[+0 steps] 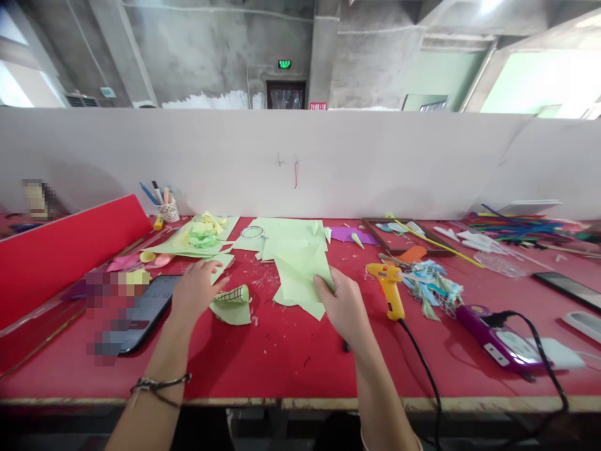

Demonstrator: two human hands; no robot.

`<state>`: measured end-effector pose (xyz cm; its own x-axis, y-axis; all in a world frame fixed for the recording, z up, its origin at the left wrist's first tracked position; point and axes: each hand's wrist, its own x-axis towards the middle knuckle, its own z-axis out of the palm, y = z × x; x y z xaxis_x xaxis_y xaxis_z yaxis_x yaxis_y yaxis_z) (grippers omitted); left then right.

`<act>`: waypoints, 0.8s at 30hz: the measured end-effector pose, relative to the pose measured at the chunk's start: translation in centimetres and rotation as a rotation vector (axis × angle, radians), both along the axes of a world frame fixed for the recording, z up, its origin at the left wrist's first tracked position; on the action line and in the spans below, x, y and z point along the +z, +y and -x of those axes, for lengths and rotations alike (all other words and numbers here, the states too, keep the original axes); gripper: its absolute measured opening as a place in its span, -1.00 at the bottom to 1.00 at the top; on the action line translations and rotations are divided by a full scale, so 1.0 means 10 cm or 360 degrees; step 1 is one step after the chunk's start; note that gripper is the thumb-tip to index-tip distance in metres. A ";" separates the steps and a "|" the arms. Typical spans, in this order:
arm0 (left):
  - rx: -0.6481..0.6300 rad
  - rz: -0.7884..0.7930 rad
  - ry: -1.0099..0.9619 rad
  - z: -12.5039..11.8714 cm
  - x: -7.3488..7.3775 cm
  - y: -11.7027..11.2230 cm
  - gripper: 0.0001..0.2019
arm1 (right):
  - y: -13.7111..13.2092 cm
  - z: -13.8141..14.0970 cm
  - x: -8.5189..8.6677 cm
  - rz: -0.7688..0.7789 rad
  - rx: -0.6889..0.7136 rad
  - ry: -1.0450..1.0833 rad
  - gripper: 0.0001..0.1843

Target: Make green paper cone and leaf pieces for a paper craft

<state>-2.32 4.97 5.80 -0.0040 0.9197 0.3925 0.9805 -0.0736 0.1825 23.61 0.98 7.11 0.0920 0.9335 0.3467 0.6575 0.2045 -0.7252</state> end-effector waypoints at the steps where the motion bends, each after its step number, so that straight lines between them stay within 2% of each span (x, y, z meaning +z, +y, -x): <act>1: 0.0139 -0.0005 0.0141 0.06 -0.06 0.05 -0.66 | 0.00 -0.02 0.01 -0.0013 -0.0018 0.0022 -0.73; 3: 0.0265 0.0006 0.0348 0.13 -0.16 0.14 -0.62 | 0.00 -0.04 0.01 -0.0031 -0.0039 0.0058 -0.73; 7: 0.0275 -0.0015 0.0483 0.17 -0.22 0.34 -0.69 | 0.03 -0.05 0.00 -0.0073 -0.0064 0.0104 -0.75; 9: 0.0248 0.0005 0.0493 0.18 -0.18 0.40 -0.76 | 0.05 -0.02 -0.03 -0.0057 -0.0028 0.0188 -0.74; 11: 0.0205 0.0001 0.0499 0.18 -0.08 0.40 -0.74 | 0.07 0.02 -0.07 0.0012 0.0060 0.0308 -0.71; 15: 0.0141 -0.0106 0.0472 0.14 0.12 0.24 -0.61 | 0.07 0.21 -0.14 0.0219 0.0337 0.0642 -0.65; 17: 0.0123 -0.0168 0.0445 0.13 0.16 0.17 -0.59 | 0.06 0.31 -0.15 0.0281 0.0454 0.0774 -0.64; 21: 0.0120 -0.0081 0.0459 0.18 0.04 0.20 -0.51 | 0.02 0.42 -0.12 0.0333 0.0557 0.0871 -0.67; 24: 0.0105 -0.0018 0.0483 0.22 -0.09 0.28 -0.66 | 0.01 0.43 -0.10 0.0344 0.0556 0.0872 -0.68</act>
<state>-4.57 7.72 4.86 0.0558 0.9168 0.3953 0.9927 -0.0087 -0.1202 19.30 1.06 6.08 -0.1181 0.9833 0.1384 0.1059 0.1511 -0.9828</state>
